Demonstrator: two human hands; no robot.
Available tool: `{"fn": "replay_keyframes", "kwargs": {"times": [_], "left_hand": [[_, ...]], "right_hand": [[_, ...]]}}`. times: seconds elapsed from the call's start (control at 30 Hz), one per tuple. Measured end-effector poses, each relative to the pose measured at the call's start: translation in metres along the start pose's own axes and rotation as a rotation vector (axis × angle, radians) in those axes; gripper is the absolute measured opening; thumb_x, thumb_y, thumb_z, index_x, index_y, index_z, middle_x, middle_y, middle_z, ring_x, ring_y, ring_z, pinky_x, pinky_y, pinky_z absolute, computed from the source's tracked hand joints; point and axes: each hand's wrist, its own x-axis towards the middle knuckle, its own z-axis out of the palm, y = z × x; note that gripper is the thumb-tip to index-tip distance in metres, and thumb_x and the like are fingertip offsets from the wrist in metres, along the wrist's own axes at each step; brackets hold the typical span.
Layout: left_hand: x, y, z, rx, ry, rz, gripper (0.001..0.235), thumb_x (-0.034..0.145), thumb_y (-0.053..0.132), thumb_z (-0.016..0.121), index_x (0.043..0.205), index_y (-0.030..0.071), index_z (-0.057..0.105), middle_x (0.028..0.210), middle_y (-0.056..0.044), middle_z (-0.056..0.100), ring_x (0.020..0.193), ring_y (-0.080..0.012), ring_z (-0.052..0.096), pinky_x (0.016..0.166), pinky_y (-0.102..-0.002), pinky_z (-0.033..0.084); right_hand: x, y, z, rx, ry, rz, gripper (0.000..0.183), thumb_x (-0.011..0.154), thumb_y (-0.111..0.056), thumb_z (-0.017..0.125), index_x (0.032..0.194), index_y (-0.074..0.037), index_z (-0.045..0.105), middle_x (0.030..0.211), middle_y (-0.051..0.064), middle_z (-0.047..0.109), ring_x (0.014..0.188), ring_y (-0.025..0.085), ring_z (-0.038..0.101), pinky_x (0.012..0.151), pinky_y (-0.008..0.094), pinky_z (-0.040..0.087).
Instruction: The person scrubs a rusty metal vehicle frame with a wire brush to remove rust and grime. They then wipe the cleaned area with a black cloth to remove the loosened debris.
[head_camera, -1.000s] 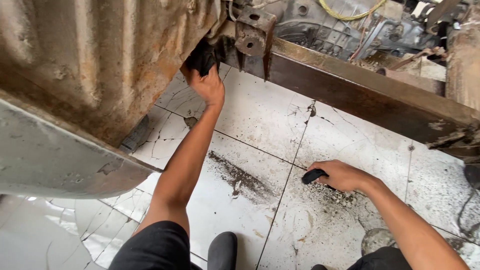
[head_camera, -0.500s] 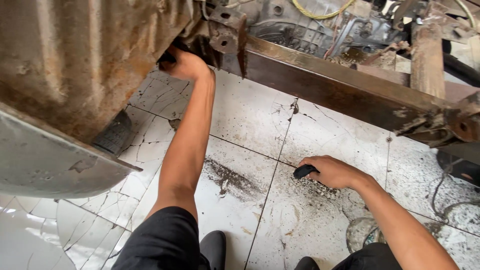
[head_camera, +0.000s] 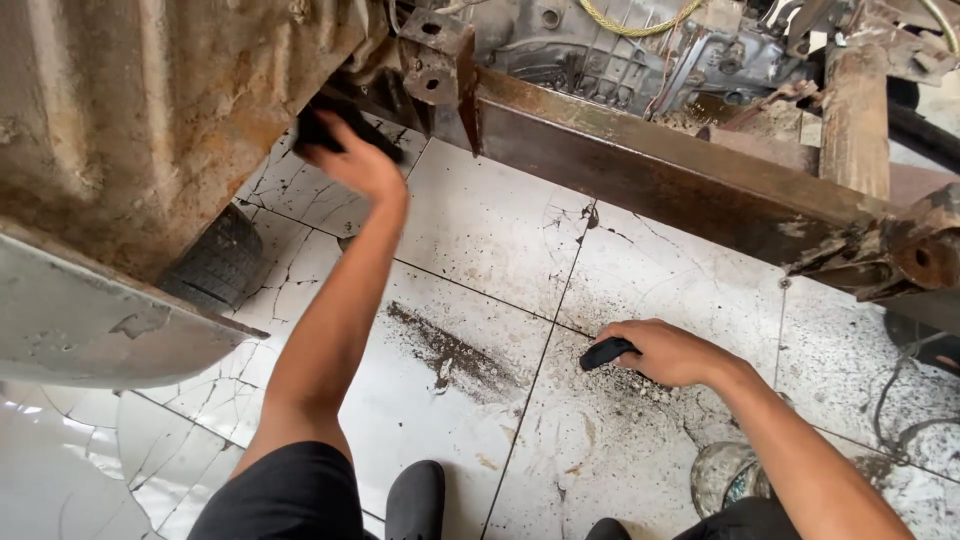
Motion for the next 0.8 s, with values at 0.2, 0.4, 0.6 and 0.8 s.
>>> {"fn": "replay_keyframes", "kwargs": {"times": [0.2,0.4,0.6,0.8], "left_hand": [[0.074,-0.056,0.008,0.101,-0.074,0.387,0.039,0.103,0.026,0.057,0.127,-0.005,0.055,0.125,-0.013,0.061,0.113,-0.0261,0.058,0.100,-0.037,0.041],[0.088,-0.041,0.020,-0.136,-0.165,0.066,0.037,0.105,0.026,0.047,0.088,0.000,0.067,0.077,-0.009,0.067,0.056,-0.0194,0.058,0.052,-0.037,0.048],[0.080,-0.042,0.005,-0.242,-0.233,-0.179,0.032,0.103,0.023,0.051,0.089,0.001,0.070,0.075,-0.007,0.071,0.055,-0.0173,0.061,0.050,-0.036,0.047],[0.048,-0.072,-0.006,0.342,-0.034,0.152,0.102,0.101,0.046,0.072,0.162,-0.005,0.009,0.167,-0.027,0.013,0.151,-0.0393,0.016,0.120,-0.049,0.014]], "right_hand": [[0.007,-0.007,-0.003,0.002,-0.052,0.001,0.035,0.095,-0.020,0.065,0.129,-0.023,0.063,0.121,0.001,0.073,0.111,0.020,0.069,0.098,0.042,0.054],[0.009,0.000,-0.001,-0.011,-0.019,0.036,0.036,0.095,-0.019,0.064,0.131,-0.022,0.063,0.121,0.001,0.071,0.109,0.019,0.069,0.099,0.039,0.053],[0.003,0.000,0.001,-0.006,-0.021,0.019,0.032,0.096,-0.020,0.063,0.128,-0.020,0.063,0.117,0.004,0.073,0.107,0.021,0.070,0.096,0.041,0.053],[0.015,-0.006,0.003,-0.035,-0.010,-0.057,0.031,0.095,-0.021,0.066,0.126,-0.020,0.065,0.118,0.003,0.073,0.107,0.020,0.069,0.095,0.040,0.054]]}}
